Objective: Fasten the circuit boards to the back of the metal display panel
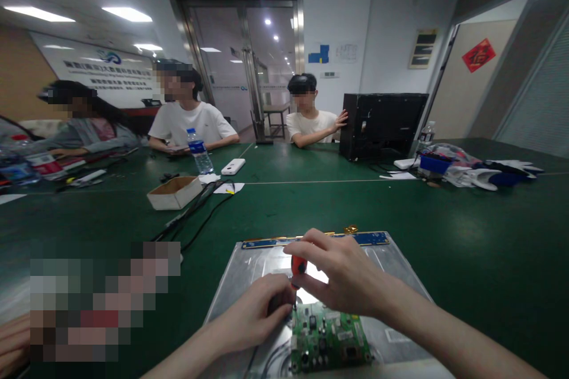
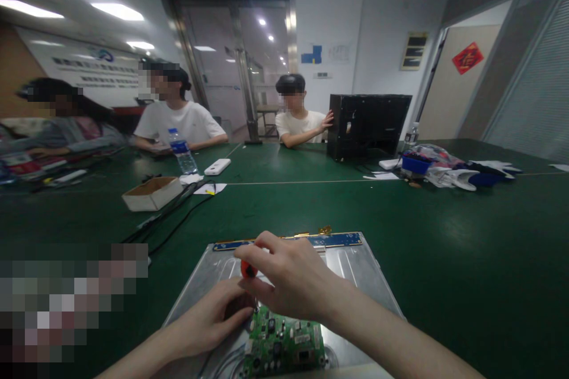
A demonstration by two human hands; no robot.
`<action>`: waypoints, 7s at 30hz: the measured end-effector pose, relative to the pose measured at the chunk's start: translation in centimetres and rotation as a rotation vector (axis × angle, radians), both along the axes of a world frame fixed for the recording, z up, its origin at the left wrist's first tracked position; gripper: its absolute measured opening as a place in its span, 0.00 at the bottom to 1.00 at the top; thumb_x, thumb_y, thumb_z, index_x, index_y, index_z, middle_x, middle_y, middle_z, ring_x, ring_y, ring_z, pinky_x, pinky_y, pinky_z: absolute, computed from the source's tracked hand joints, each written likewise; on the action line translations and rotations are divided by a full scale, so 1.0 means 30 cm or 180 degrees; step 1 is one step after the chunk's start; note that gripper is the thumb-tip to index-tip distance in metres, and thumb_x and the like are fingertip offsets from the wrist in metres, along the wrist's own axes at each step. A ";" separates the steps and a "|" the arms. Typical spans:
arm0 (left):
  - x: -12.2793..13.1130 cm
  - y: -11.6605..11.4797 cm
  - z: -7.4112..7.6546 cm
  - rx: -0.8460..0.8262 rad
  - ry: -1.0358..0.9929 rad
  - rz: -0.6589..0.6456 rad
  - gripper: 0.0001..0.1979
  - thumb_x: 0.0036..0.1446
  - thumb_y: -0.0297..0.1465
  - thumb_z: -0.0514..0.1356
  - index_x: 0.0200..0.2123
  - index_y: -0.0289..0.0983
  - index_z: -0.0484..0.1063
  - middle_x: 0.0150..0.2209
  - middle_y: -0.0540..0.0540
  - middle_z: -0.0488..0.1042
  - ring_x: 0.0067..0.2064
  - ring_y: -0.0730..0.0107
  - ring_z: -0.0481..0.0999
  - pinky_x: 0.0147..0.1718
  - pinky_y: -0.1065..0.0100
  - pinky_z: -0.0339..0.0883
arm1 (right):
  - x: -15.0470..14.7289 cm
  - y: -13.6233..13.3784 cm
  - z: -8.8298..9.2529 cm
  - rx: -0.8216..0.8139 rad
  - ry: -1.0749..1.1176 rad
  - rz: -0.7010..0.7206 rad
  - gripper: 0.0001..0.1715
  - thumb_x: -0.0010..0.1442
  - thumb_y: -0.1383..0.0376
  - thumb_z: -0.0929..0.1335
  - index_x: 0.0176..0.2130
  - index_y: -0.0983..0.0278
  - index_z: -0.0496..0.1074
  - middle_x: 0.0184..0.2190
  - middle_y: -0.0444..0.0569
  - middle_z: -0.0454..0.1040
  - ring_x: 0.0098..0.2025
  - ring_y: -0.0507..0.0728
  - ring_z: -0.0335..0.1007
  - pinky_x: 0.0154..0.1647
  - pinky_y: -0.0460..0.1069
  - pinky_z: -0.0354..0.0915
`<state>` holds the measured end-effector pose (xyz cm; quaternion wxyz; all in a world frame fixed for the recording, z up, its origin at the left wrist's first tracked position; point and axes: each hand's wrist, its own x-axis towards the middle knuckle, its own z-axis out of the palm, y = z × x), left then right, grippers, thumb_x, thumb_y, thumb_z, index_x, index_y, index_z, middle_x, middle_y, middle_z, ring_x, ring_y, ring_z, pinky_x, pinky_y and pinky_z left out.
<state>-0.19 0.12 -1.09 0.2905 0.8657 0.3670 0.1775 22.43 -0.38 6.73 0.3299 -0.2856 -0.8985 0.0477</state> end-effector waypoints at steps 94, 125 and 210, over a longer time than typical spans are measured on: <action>0.003 0.006 0.002 -0.0066 -0.0034 -0.0064 0.04 0.64 0.30 0.56 0.36 0.38 0.70 0.33 0.50 0.72 0.33 0.67 0.67 0.34 0.67 0.59 | 0.011 -0.005 0.024 -0.0045 -0.0133 0.0062 0.24 0.62 0.68 0.67 0.58 0.63 0.65 0.43 0.48 0.79 0.38 0.57 0.76 0.33 0.50 0.67; 0.000 -0.001 0.001 -0.0034 -0.0029 -0.0029 0.04 0.64 0.30 0.56 0.38 0.38 0.70 0.33 0.49 0.73 0.34 0.66 0.68 0.35 0.66 0.61 | 0.003 -0.012 0.025 0.0011 -0.0529 -0.0067 0.24 0.63 0.67 0.67 0.58 0.63 0.62 0.45 0.51 0.79 0.39 0.58 0.77 0.30 0.49 0.64; -0.009 0.008 -0.013 -0.0003 0.0010 -0.0074 0.02 0.62 0.27 0.57 0.36 0.38 0.70 0.33 0.50 0.72 0.33 0.67 0.68 0.35 0.67 0.59 | -0.003 -0.010 0.017 -0.0201 -0.0394 -0.0101 0.28 0.61 0.71 0.68 0.60 0.63 0.61 0.42 0.49 0.77 0.33 0.56 0.71 0.28 0.49 0.56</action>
